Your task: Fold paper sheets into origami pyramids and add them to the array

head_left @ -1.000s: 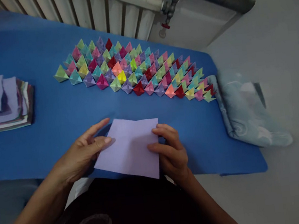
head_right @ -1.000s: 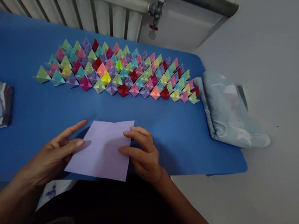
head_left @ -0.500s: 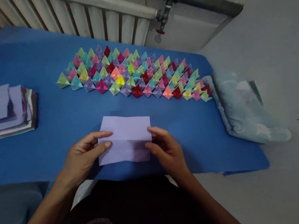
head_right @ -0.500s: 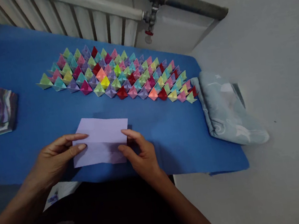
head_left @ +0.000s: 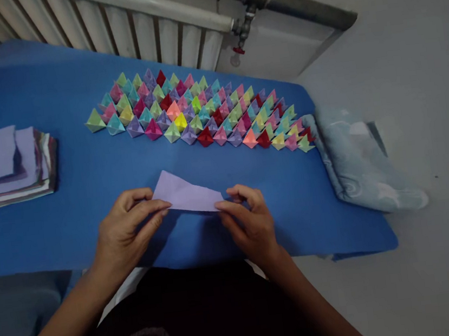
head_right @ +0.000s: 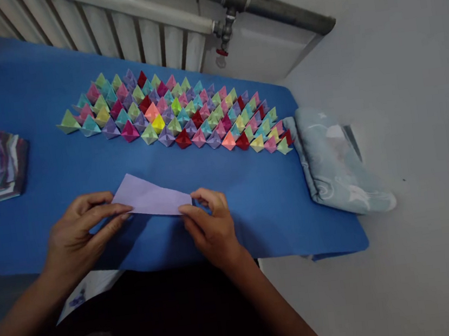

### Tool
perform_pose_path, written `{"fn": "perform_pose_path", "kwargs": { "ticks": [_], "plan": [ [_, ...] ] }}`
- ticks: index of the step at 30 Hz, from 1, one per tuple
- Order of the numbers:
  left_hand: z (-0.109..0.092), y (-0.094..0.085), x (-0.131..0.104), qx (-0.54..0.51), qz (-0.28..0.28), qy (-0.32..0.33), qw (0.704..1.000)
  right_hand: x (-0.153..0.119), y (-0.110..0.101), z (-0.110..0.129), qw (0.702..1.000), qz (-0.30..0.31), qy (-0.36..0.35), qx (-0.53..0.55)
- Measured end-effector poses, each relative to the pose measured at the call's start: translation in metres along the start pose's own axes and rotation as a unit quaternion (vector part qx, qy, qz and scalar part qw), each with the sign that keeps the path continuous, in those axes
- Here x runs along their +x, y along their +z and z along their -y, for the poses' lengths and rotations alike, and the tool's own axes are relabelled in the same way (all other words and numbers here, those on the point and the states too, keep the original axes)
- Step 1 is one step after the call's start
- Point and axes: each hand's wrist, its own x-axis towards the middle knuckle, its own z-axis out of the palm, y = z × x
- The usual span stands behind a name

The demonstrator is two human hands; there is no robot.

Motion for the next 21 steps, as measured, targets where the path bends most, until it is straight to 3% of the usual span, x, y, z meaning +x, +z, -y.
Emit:
{"fn": "perform_pose_path", "kwargs": {
  "ticks": [5,8,11,15,21],
  "plan": [
    [0.004,0.004,0.011,0.061,-0.043,0.067,0.995,0.005,-0.012,0.002,0.996,-0.020,-0.090,-0.020],
    [0.009,0.010,0.007,0.134,-0.042,0.085,0.986,0.001,-0.013,0.002,0.990,0.031,-0.135,-0.036],
    [0.008,0.019,-0.008,0.159,0.022,0.107,0.981,-0.007,-0.007,0.002,0.985,0.097,-0.141,-0.038],
    [-0.003,0.029,-0.023,0.100,0.119,0.170,0.973,-0.018,-0.001,0.000,0.979,0.159,-0.129,-0.015],
    [-0.007,0.034,-0.023,0.085,0.139,0.208,0.964,-0.029,-0.006,-0.005,0.978,0.192,-0.078,-0.037]
  ]
}}
